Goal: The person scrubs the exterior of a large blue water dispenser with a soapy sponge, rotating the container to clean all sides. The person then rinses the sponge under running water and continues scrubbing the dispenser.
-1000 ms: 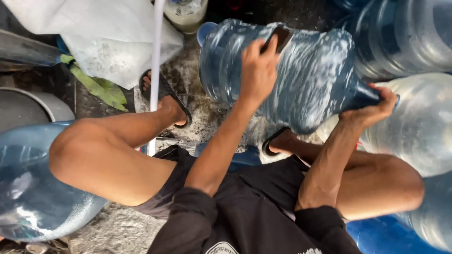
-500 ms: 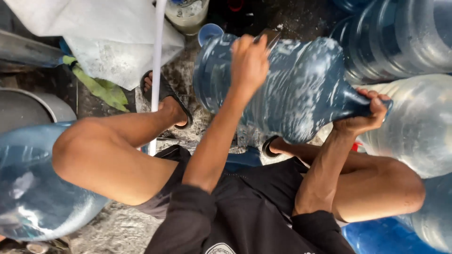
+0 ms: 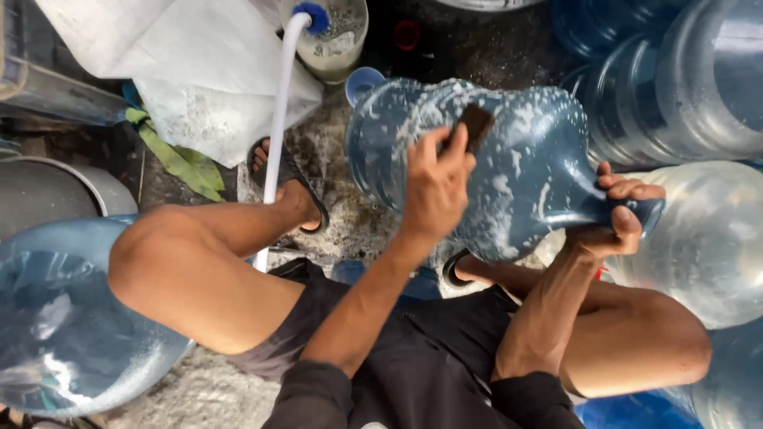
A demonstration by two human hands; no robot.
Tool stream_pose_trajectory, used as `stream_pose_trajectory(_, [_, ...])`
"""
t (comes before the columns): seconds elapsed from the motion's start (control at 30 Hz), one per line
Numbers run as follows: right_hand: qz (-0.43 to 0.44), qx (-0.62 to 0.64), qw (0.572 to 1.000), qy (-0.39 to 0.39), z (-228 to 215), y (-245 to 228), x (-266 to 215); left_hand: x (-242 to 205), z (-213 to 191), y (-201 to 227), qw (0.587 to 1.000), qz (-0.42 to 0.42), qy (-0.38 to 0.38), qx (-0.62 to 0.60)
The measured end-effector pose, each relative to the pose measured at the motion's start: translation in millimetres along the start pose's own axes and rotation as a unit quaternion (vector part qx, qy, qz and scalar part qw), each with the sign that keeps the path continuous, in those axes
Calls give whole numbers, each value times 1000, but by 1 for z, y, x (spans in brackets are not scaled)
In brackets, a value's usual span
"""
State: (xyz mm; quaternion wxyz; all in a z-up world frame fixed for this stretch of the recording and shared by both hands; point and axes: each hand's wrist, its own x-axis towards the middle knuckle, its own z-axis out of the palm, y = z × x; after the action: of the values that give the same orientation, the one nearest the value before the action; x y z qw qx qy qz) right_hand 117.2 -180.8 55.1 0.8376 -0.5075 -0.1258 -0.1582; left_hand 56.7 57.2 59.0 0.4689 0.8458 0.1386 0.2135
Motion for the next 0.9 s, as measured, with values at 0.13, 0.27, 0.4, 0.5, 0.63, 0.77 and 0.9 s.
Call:
stream_pose_trajectory(0.13, [-2, 11, 1000, -7, 0, 3, 2, 21, 11, -72, 997, 9, 10, 72])
stream_pose_trajectory(0.27, [-20, -17, 1000, -14, 9, 5, 3, 21, -28, 8, 996, -31, -81, -30])
stream_pose_trajectory(0.4, [-18, -52, 998, 1, 16, 2, -1, 35, -12, -28, 995, -56, -72, -30])
stream_pose_trajectory(0.5, [-25, -83, 996, 16, 24, -3, 3, 22, -2, -17, 997, 7, -75, 1])
stream_pose_trajectory(0.63, [-15, -56, 998, -13, -6, 5, 4, 37, 17, -74, 994, 22, -46, 95])
stream_pose_trajectory(0.77, [-9, -35, 998, -50, -4, 2, 1, 42, -12, -1, 988, -18, -138, -67])
stream_pose_trajectory(0.9, [-12, -37, 998, -51, 19, -1, -2, 67, 7, -41, 981, -44, -143, 126])
